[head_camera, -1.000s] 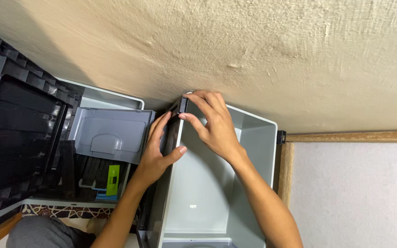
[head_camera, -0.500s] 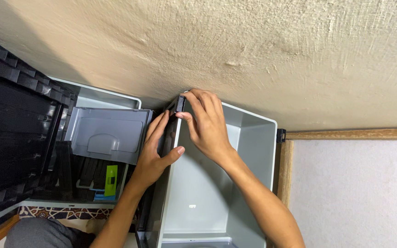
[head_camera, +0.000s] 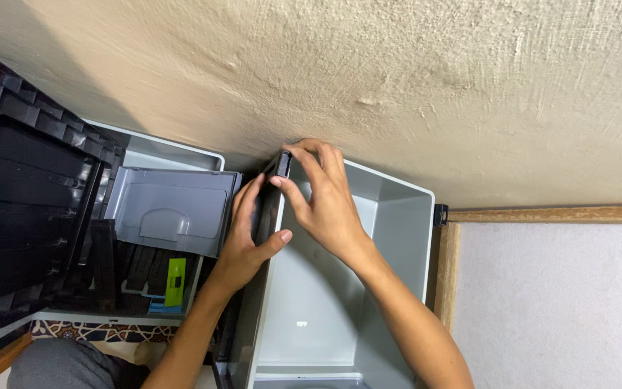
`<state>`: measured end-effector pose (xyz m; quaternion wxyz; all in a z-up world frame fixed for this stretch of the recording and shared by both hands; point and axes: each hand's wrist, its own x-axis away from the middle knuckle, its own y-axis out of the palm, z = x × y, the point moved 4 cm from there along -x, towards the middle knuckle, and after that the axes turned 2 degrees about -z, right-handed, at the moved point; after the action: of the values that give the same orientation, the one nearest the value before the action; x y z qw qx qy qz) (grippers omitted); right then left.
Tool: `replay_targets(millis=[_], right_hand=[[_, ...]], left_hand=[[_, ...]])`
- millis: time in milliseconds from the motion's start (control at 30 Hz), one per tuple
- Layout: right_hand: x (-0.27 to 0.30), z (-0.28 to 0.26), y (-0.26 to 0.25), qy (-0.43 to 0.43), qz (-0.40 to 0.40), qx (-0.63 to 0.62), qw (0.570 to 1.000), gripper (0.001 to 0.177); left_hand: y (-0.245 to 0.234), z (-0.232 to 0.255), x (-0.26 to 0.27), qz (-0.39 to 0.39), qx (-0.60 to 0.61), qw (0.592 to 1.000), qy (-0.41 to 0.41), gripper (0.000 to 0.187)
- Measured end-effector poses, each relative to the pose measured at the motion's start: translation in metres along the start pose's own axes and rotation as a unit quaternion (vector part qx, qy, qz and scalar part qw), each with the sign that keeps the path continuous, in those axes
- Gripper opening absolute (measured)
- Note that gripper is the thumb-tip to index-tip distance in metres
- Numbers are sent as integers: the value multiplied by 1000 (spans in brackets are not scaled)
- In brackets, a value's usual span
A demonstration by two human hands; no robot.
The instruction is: The person assembles a plastic storage box by removing black corner clips and a green latch from the box edges and placing them into a nearby open container. The person then handles the box lid, aligns it, and sets it aside.
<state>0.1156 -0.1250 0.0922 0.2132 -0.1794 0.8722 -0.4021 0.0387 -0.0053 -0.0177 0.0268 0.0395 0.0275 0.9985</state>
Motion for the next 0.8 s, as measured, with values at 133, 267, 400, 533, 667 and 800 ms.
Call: replay_targets(millis=[133,267,400,533,667,800], right_hand=[[-2,1,7,-14,15,39,999,43],[3,0,14,-44,40,77,995,44],[4,1,17,-49,54,85,994,43],[4,1,17,-40,66,83,994,43],[4,-2,15,-60,62,96,992,45],[5,-1,11,-56,58,77,994,45]], left_hand=[[0,2,0,-4,28,1000,12,104],[0,6,-1,-1,17,999,28,103],[0,12,-2,-5,7,1000,28,105],[0,17,-1,-6,13,999,44,106],[0,17,-1,-7,15,999,37,105],[0,14,0,0,11,999,46,103]])
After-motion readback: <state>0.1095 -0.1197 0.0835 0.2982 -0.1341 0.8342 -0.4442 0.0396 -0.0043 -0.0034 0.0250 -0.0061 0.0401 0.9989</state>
